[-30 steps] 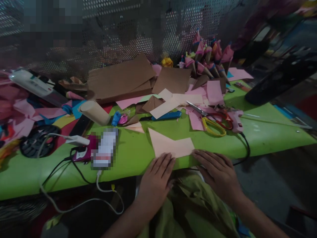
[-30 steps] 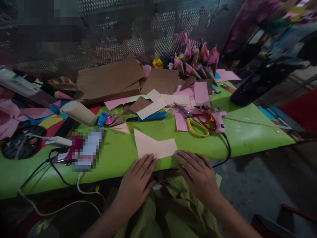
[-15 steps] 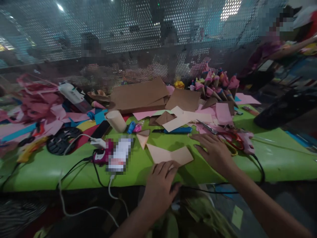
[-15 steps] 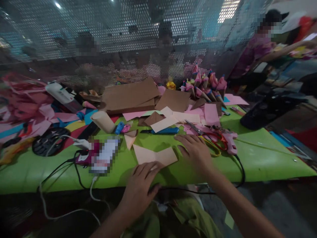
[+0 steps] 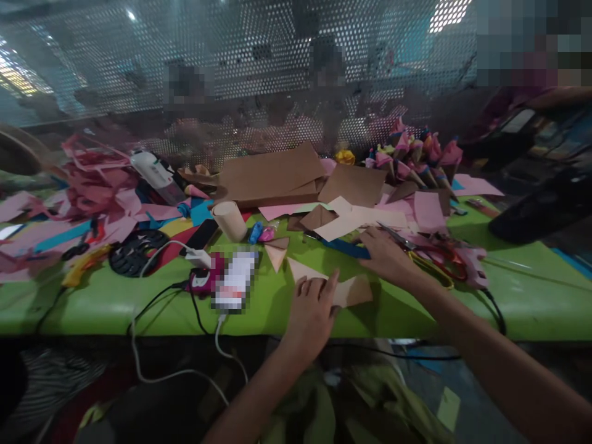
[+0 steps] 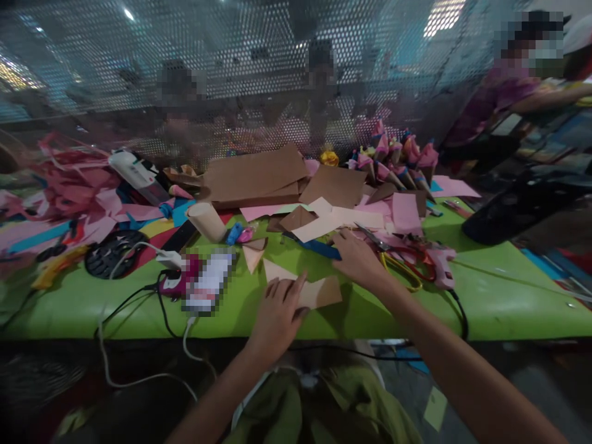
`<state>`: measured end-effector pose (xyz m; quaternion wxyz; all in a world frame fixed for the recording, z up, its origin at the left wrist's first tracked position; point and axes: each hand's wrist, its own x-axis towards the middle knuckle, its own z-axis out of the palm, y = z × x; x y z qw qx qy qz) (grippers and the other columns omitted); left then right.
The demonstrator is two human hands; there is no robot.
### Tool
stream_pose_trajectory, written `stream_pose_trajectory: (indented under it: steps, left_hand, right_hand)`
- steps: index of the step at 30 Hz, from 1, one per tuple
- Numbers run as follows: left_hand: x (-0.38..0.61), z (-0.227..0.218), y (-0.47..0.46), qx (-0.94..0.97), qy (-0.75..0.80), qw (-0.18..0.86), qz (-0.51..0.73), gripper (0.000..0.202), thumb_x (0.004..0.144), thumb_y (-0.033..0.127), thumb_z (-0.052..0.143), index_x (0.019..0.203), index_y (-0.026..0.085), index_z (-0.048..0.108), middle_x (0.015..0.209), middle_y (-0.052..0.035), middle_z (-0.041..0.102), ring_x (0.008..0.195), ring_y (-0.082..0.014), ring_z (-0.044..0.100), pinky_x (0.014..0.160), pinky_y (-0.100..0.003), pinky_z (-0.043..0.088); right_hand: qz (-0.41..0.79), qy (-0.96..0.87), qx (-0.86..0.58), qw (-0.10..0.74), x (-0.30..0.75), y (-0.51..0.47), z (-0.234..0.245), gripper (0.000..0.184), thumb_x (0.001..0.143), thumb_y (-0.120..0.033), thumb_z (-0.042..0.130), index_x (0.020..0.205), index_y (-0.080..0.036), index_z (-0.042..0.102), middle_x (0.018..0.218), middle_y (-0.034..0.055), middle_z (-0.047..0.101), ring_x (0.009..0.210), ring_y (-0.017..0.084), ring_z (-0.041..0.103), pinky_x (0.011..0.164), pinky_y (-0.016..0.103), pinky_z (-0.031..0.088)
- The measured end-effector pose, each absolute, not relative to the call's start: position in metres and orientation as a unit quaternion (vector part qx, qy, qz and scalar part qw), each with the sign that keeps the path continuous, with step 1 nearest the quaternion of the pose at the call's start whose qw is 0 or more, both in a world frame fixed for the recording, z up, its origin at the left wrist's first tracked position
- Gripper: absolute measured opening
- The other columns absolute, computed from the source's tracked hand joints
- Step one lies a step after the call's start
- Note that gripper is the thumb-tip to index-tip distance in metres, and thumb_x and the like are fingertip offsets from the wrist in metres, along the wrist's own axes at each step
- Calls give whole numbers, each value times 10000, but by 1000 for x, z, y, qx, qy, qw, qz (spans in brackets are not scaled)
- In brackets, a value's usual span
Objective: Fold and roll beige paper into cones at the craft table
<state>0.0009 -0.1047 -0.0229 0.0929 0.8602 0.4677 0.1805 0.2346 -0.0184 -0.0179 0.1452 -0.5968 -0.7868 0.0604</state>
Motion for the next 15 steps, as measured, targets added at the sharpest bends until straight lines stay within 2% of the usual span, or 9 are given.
stream_pose_trajectory:
  steps: [2, 4, 7, 11, 15]
  left_hand:
    - [1, -23, -103, 862, 457, 109, 192, 587, 892, 172, 684, 1441, 214, 480, 1136, -83, 663, 1096, -257, 625, 1036, -459, 505]
    - [-1, -24, -103, 867, 441, 129, 192, 424, 878, 131, 672, 1283, 227, 590, 1098, -66, 675, 1082, -247, 629, 1018, -445, 520]
    - [-7, -26, -105, 881, 414, 139, 180, 312, 845, 80, 661, 1119, 229, 636, 1088, -56, 697, 1094, -241, 638, 1091, -478, 485]
    - [-17, -25, -108, 898, 381, 141, 171, 284, 848, 97, 657, 1099, 224, 624, 1167, -64, 714, 1174, -233, 643, 1183, -492, 414]
    - [-24, -23, -108, 898, 364, 163, 184, 248, 858, 104, 638, 1074, 220, 604, 1167, -66, 734, 1201, -223, 658, 1200, -485, 400]
  right_hand:
    - [71, -782, -602, 144, 236, -21, -18, 396, 685, -124, 575, 1073, -156, 651, 1071, 131, 682, 1040, 306, 630, 886, 390, 474]
    - [77, -774, -609, 156, 240, -28, -17, 400, 670, -128, 562, 1063, -158, 634, 1037, 127, 694, 1027, 310, 637, 883, 394, 474]
    - [101, -758, -616, 189, 251, -48, -7, 377, 698, -150, 540, 1067, -165, 622, 1075, 132, 696, 1019, 300, 647, 844, 372, 481]
    - [165, -730, -631, 201, 276, -86, 8, 359, 786, -255, 559, 1127, -168, 630, 1045, 115, 701, 886, 272, 656, 770, 365, 482]
    - [219, -717, -613, 250, 303, -126, 3, 435, 870, -466, 616, 1226, -222, 676, 1129, 97, 711, 983, 282, 675, 851, 380, 511]
